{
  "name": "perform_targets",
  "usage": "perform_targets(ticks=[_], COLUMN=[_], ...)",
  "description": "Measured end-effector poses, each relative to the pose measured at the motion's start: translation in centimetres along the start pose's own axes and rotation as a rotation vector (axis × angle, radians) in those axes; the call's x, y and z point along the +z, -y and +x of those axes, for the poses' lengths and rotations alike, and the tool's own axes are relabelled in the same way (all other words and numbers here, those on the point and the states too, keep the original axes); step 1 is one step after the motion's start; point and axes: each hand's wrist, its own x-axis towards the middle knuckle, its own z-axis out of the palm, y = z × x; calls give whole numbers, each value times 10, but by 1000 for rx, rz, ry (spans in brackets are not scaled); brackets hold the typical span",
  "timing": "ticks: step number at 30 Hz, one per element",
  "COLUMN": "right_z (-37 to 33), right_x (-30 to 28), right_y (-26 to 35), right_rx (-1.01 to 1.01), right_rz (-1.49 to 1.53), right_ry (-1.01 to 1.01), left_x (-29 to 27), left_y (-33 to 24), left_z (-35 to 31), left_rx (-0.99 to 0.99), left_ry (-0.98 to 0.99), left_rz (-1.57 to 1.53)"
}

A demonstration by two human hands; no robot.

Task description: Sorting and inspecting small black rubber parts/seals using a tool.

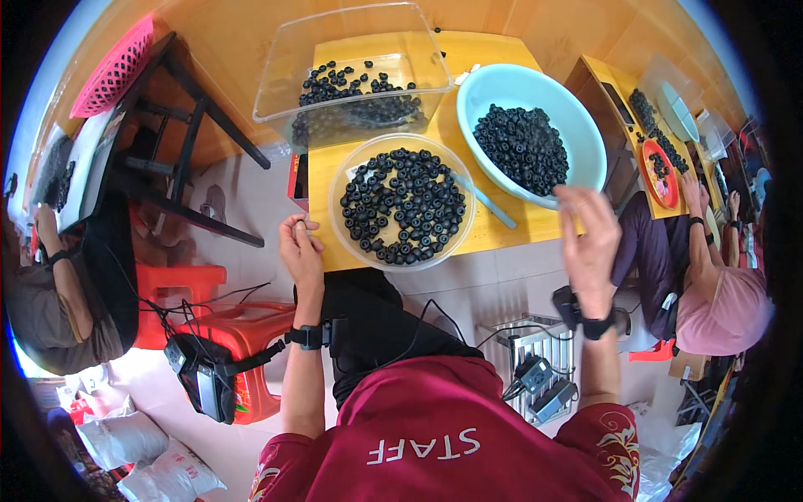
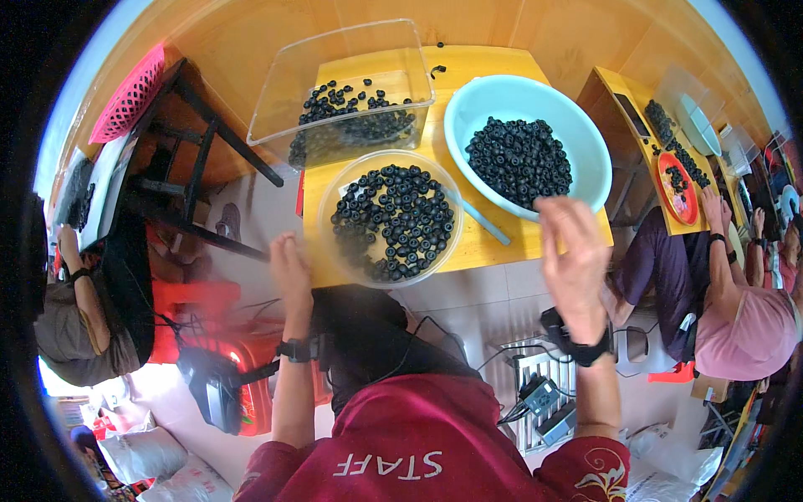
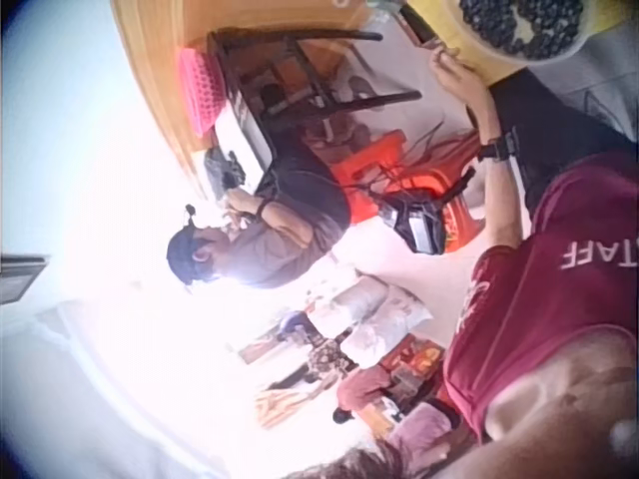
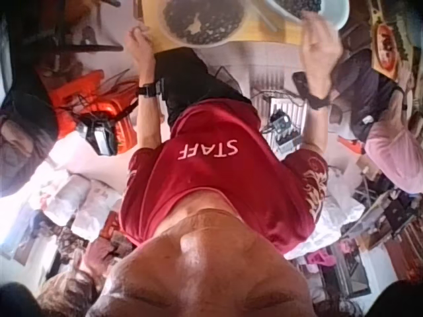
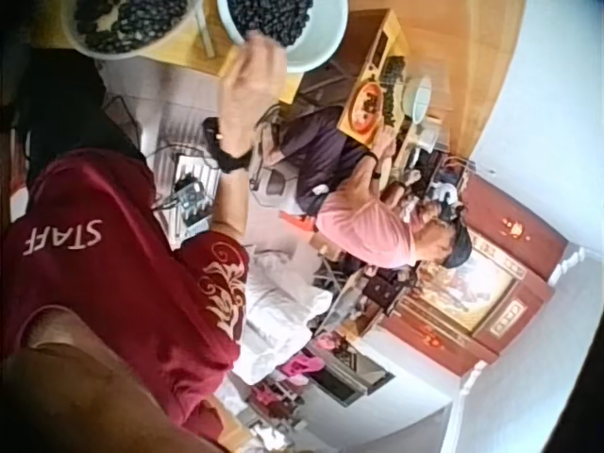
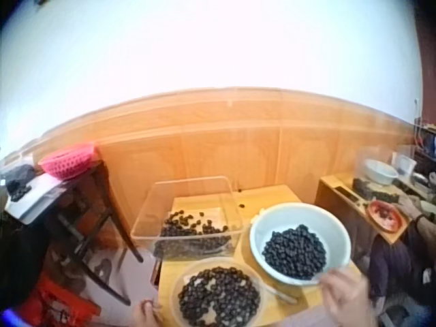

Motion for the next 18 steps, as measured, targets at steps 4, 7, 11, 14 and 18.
perform_targets(ticks=[4,7,11,14,18], right_z=[61,107,201,265,348], right_x=[-52,-80,-74,-52,2], right_y=[-9,-22,-39,-54,-107], right_rx=[-77,41,43,114,271], right_rz=[17,197,556,710,726], right_ry=[-80,-133,-195,-140,-62], left_x=[13,20,14,15,25], left_y=[6,10,17,12,9], left_z=[-1,0,-3,-4,-6], left_rx=[102,138,149,187,89], left_ry=[-58,-32,-106,-153,-185], left_rz=[192,186,210,299,260])
